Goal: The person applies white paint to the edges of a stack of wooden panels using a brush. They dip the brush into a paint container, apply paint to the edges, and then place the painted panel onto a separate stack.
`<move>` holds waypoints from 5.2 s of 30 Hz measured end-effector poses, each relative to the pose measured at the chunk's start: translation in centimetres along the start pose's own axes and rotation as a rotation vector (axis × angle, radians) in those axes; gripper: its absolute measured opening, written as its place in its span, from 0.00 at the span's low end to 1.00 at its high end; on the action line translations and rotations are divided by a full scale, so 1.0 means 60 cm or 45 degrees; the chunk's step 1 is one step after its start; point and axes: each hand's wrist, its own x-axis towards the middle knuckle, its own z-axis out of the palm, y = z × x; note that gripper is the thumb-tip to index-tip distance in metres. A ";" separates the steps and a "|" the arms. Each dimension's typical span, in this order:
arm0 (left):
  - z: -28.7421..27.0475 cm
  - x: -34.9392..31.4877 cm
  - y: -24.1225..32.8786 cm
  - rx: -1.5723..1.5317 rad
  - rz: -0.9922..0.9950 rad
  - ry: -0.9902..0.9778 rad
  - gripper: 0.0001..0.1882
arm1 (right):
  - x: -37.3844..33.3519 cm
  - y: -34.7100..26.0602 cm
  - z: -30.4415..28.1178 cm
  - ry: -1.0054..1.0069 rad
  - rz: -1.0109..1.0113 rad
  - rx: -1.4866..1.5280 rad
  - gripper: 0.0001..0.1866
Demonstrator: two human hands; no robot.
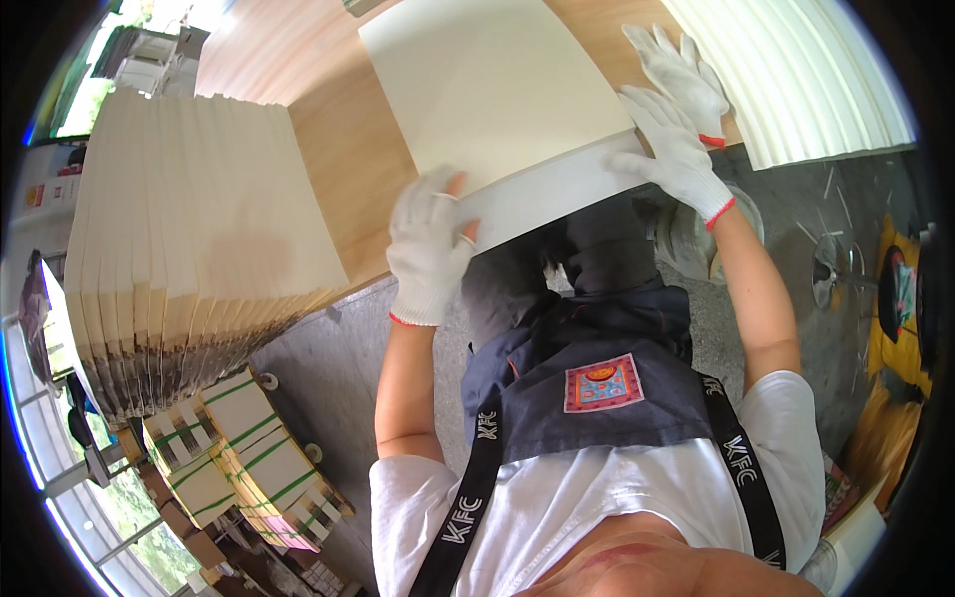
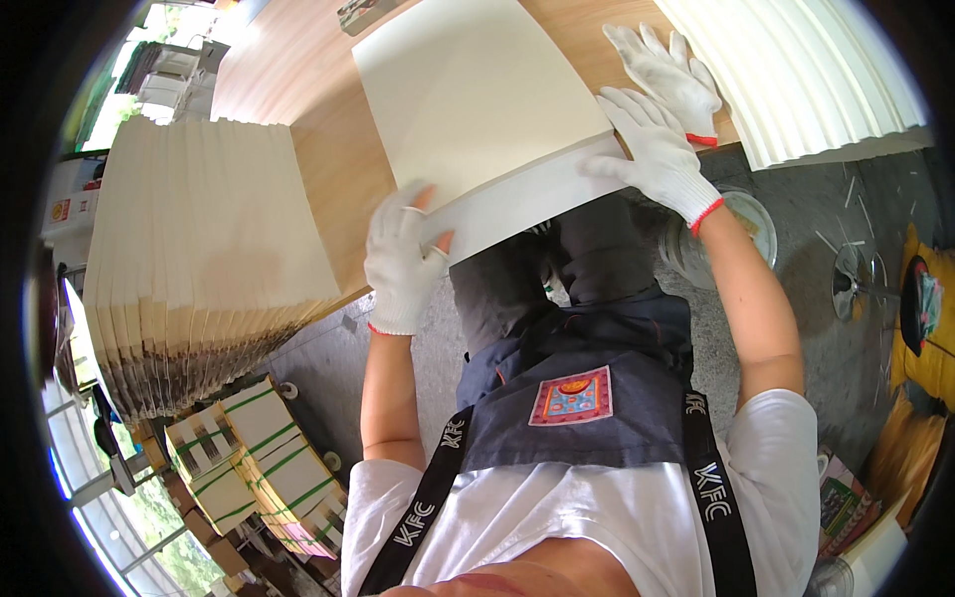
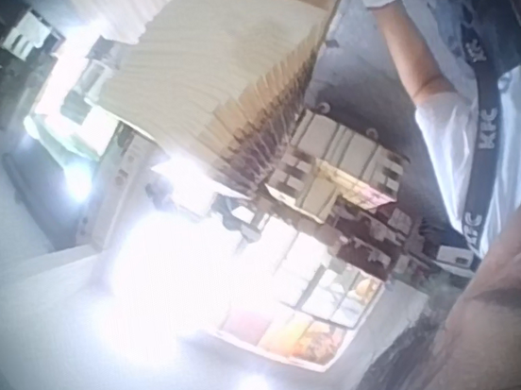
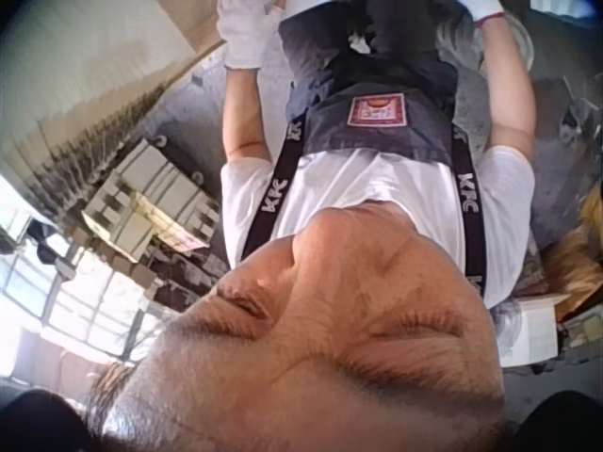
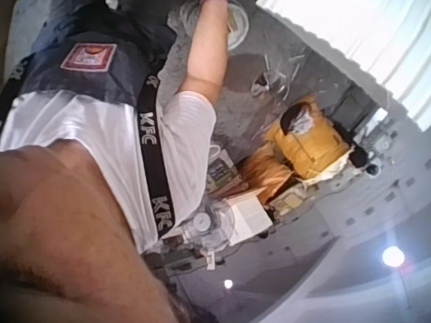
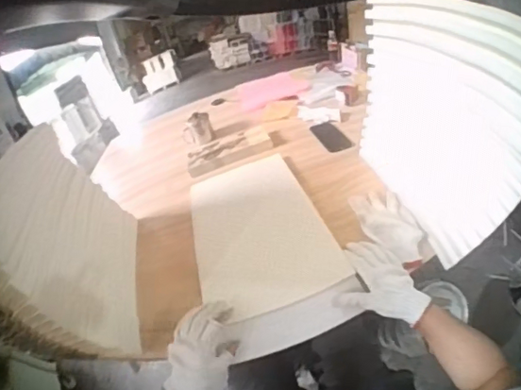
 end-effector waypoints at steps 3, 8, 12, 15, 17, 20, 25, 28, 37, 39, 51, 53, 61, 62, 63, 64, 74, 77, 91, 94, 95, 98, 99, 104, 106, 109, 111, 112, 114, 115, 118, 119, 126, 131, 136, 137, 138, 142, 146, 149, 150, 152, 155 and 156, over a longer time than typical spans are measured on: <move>-0.005 0.013 0.037 -0.086 0.075 -0.175 0.38 | 0.000 0.002 0.003 -0.013 -0.002 -0.009 0.48; -0.008 0.029 0.042 0.029 0.020 -0.243 0.38 | -0.001 -0.007 -0.006 -0.054 0.035 0.010 0.47; -0.018 0.034 0.042 0.022 0.006 -0.252 0.31 | -0.003 0.007 0.009 0.059 0.012 0.035 0.44; -0.014 0.028 0.054 0.134 0.070 -0.230 0.26 | 0.020 -0.030 -0.020 0.226 -0.240 0.100 0.34; -0.010 0.028 0.058 0.222 0.147 -0.213 0.24 | 0.048 -0.038 -0.035 0.045 -0.411 0.021 0.28; -0.009 0.045 0.038 0.151 0.147 -0.232 0.17 | 0.098 -0.068 -0.066 -0.266 -0.375 -0.108 0.32; -0.017 0.093 -0.004 -0.105 -0.194 -0.466 0.09 | 0.153 -0.129 -0.142 -0.872 -0.112 -0.269 0.39; -0.002 0.113 -0.024 -0.307 -0.319 -0.491 0.08 | 0.169 -0.098 -0.130 -0.838 -0.093 -0.068 0.25; 0.038 0.109 -0.065 -0.594 -0.480 -0.375 0.12 | 0.152 -0.047 -0.063 -0.580 0.064 0.527 0.18; 0.042 0.108 -0.073 -0.595 -0.471 -0.397 0.13 | 0.148 -0.037 -0.050 -0.521 -0.001 0.567 0.17; -0.019 0.181 -0.022 -0.120 -0.252 -0.751 0.27 | 0.137 -0.029 -0.018 -0.261 -0.197 0.521 0.17; -0.015 0.211 -0.028 -0.018 0.095 -0.774 0.30 | 0.136 -0.029 -0.021 -0.275 -0.190 0.486 0.17; 0.031 0.320 0.040 0.485 0.853 -1.435 0.43 | 0.131 -0.022 -0.008 -0.162 -0.231 0.367 0.14; 0.030 0.328 0.060 0.560 0.850 -1.448 0.45 | 0.128 -0.016 -0.005 -0.044 -0.254 0.361 0.12; 0.027 0.334 0.074 0.635 0.845 -1.460 0.46 | 0.124 -0.007 0.000 0.074 -0.278 0.354 0.10; 0.020 0.339 0.079 0.584 0.835 -1.478 0.49 | 0.121 0.024 0.009 0.382 -0.366 0.210 0.11; 0.024 0.342 0.055 0.422 0.901 -1.482 0.60 | 0.053 0.114 -0.018 0.464 -0.141 0.068 0.20; 0.039 0.339 0.044 0.422 0.797 -1.458 0.53 | 0.068 0.033 -0.056 0.282 -0.967 0.216 0.20; 0.048 0.328 0.050 -0.844 -0.607 -1.465 0.32 | 0.111 -0.319 0.141 0.357 -0.877 -0.163 0.12; 0.071 0.327 -0.001 0.242 1.038 -1.135 0.39 | 0.112 -0.260 0.101 0.293 -1.048 -0.096 0.13; 0.095 0.331 -0.010 -0.105 0.602 -1.385 0.38 | 0.121 -0.218 0.092 0.423 -1.176 0.124 0.14; 0.145 0.336 -0.003 -0.745 -0.190 -1.700 0.35 | 0.109 -0.184 0.081 0.551 -1.088 -0.048 0.15; 0.150 0.330 -0.011 -0.695 -0.053 -1.637 0.34 | 0.109 -0.181 0.084 0.557 -1.077 -0.062 0.16; 0.123 0.328 -0.020 -0.318 0.605 -1.365 0.31 | 0.120 -0.314 0.133 0.430 -1.058 -0.025 0.08; 0.077 0.331 0.021 0.000 0.635 -1.371 0.32 | 0.118 -0.285 0.129 0.560 -1.120 0.082 0.07; 0.055 0.349 0.070 0.348 0.473 -1.426 0.42 | 0.118 -0.174 0.057 0.116 -1.103 0.001 0.06; 0.065 0.336 0.026 0.446 0.999 -1.340 0.47 | 0.094 -0.041 0.040 0.187 -1.004 0.190 0.09; 0.048 0.338 0.042 0.410 0.931 -1.381 0.49 | 0.082 0.007 0.012 0.254 -0.969 0.109 0.09; 0.044 0.336 0.052 0.490 0.862 -1.447 0.54 | 0.064 0.063 -0.024 0.341 -0.900 -0.070 0.10; 0.041 0.335 0.057 0.543 0.832 -1.472 0.57 | 0.055 0.078 -0.030 0.365 -0.860 -0.166 0.11; 0.032 0.326 0.070 0.506 0.699 -1.472 0.60 | 0.051 0.112 -0.044 0.344 -0.624 -0.414 0.13; 0.025 0.324 0.078 0.546 0.746 -1.422 0.60 | 0.052 0.118 -0.052 0.319 -0.527 -0.487 0.13; 0.077 0.218 0.085 0.790 0.540 -0.724 0.17 | 0.079 -0.061 -0.049 -0.066 -0.384 -0.236 0.20; 0.008 0.071 0.134 -0.425 0.033 -0.375 0.22 | 0.077 0.009 -0.040 -0.129 -0.595 -0.017 0.21; 0.024 -0.027 0.084 -3.030 -1.825 0.248 0.18 | 0.071 0.032 -0.079 -0.116 -0.535 -1.361 0.37; 0.027 -0.031 0.072 -3.275 -1.799 0.266 0.17 | 0.077 0.032 -0.069 -0.146 -0.527 -1.750 0.39; 0.039 -0.038 0.054 -3.521 -1.760 0.278 0.16 | 0.083 0.035 -0.057 -0.179 -0.504 -2.138 0.42; 0.082 -0.029 0.012 -4.106 -1.590 0.341 0.12 | 0.096 0.109 0.030 0.047 -0.147 -2.370 0.46; 0.055 0.039 0.074 -2.623 -1.542 0.708 0.12 | 0.081 0.044 -0.040 -0.075 -0.217 -1.019 0.36; 0.072 0.083 0.059 -2.603 -1.632 0.720 0.15 | 0.088 0.000 -0.125 -0.258 0.034 0.055 0.29; 0.068 0.097 0.045 -2.565 -1.613 0.700 0.15 | 0.110 0.008 -0.126 -0.254 0.081 0.305 0.30; 0.068 0.105 0.022 -2.652 -1.595 0.621 0.13 | 0.161 0.022 -0.098 -0.218 0.135 0.995 0.32; 0.041 0.115 -0.004 -2.600 -1.628 0.685 0.12 | 0.204 -0.024 -0.114 -0.562 0.721 1.071 0.38; 0.027 0.119 -0.003 -2.618 -1.595 0.651 0.13 | 0.217 -0.017 -0.083 -0.570 0.666 1.350 0.36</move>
